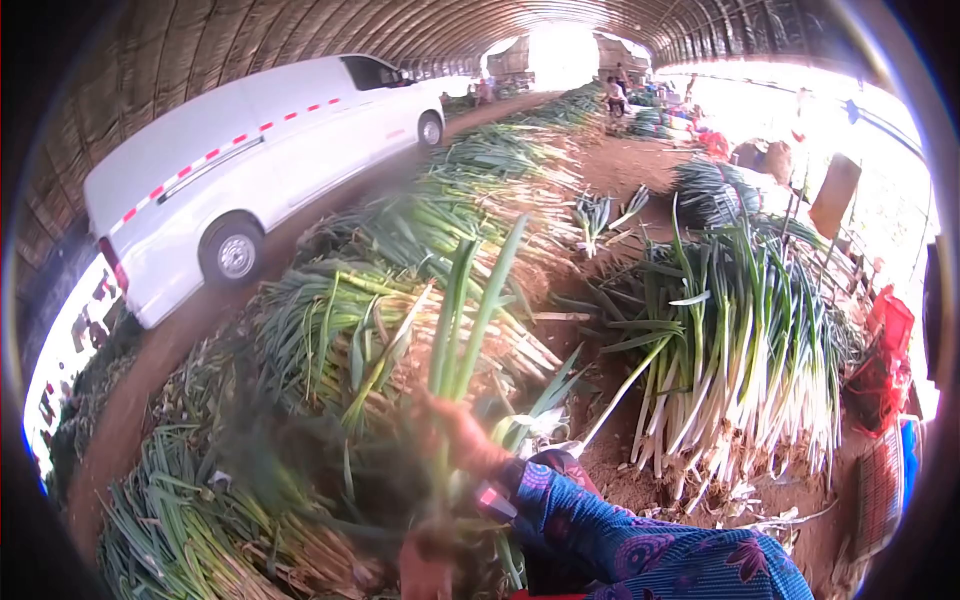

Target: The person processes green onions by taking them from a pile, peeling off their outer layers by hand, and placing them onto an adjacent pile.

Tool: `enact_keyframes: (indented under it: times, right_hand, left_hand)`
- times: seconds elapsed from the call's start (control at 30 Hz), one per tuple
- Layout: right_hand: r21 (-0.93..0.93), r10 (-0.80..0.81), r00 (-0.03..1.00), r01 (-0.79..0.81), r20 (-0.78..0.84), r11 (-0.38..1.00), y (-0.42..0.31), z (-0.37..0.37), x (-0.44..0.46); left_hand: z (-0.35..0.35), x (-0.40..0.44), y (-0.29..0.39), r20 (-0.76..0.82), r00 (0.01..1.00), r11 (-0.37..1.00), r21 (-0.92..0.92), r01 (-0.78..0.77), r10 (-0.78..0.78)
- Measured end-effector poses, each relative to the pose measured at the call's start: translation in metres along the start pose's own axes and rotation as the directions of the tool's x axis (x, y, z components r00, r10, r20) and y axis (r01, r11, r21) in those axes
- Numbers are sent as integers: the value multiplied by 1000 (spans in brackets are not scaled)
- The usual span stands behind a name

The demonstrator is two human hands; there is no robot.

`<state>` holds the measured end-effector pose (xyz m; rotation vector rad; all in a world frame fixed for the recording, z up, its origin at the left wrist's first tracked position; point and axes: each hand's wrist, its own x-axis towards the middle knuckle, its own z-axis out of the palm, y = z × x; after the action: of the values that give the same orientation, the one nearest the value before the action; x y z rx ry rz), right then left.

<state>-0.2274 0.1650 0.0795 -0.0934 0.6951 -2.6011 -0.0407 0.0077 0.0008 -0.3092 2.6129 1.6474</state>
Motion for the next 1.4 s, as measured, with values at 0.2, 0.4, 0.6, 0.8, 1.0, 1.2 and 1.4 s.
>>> enact_keyframes:
  times: [0.2,0.4,0.6,0.8,1.0,1.2,1.4]
  right_hand:
    - [-13,19,999,-19,-28,1000,2,0,-7]
    - [-82,-16,999,13,-44,997,-1,-3,-14]
    - [-122,-53,980,30,-192,992,-4,-10,-12]
    - [-33,-37,957,29,-288,999,-9,-21,-7]
    - [-42,-99,923,90,-371,995,0,-35,1]
    - [-266,-169,941,89,-295,960,7,-62,4]
    - [-245,-344,847,262,-405,933,16,-66,5]
  left_hand:
    - [10,5,-25,-23,994,982,158,-103,107]
    - [28,13,-48,-66,987,984,117,-135,143]
    - [34,-1,-9,-122,977,957,254,-138,173]
    - [42,-3,1,-233,934,947,243,-212,269]
    - [31,-7,4,-201,895,891,316,-325,398]
    - [25,-15,17,-150,872,847,361,-391,466]
    - [23,-11,-22,-107,747,670,538,-512,656]
